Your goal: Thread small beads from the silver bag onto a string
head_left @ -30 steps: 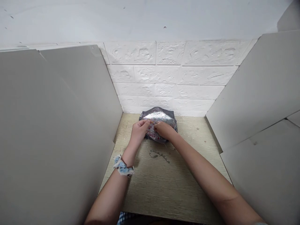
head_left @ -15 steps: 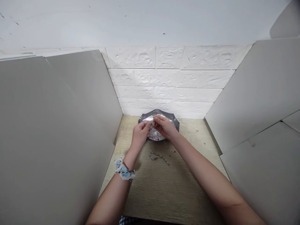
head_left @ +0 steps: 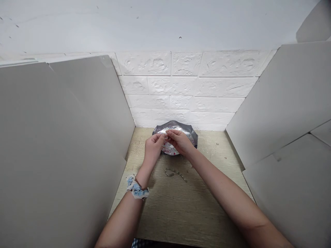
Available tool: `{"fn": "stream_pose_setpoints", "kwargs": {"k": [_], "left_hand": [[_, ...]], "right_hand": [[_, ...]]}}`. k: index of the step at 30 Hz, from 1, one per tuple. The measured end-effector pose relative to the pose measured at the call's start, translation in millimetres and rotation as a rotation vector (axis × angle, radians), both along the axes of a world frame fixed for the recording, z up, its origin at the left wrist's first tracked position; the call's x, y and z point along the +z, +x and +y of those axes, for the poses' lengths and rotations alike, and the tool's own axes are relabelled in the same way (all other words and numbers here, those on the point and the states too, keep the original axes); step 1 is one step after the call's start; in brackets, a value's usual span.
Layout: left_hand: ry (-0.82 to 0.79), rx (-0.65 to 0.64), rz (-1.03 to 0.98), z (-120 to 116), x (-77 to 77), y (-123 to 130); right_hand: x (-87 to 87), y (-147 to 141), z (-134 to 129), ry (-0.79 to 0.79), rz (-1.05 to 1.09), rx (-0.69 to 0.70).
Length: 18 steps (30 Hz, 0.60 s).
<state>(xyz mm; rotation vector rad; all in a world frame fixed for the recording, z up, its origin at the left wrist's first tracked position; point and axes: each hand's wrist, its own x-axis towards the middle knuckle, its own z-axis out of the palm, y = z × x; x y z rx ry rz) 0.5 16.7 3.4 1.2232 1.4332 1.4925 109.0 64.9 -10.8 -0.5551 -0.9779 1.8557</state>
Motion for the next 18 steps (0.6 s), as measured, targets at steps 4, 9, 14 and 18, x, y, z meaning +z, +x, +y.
{"fn": "stream_pose_setpoints", "kwargs": {"k": [4, 9, 14, 18], "left_hand": [[0.018, 0.005, 0.084, -1.1, 0.8, -1.0], [-0.004, 0.067, 0.083, -1.3, 0.9, -1.5], [-0.015, 0.066, 0.096, -0.8, 0.4, -1.6], [-0.023, 0.074, 0.120, 0.0, -0.5, -1.5]], "right_hand": [[-1.4, 0.9, 1.6, 0.070, -0.073, -0.027], [-6.4, 2.5, 5.8, 0.196, -0.204, -0.072], [-9.2, 3.7, 8.4, 0.297, -0.274, -0.092], [-8.8, 3.7, 8.1, 0.332, -0.316, -0.100]]}}
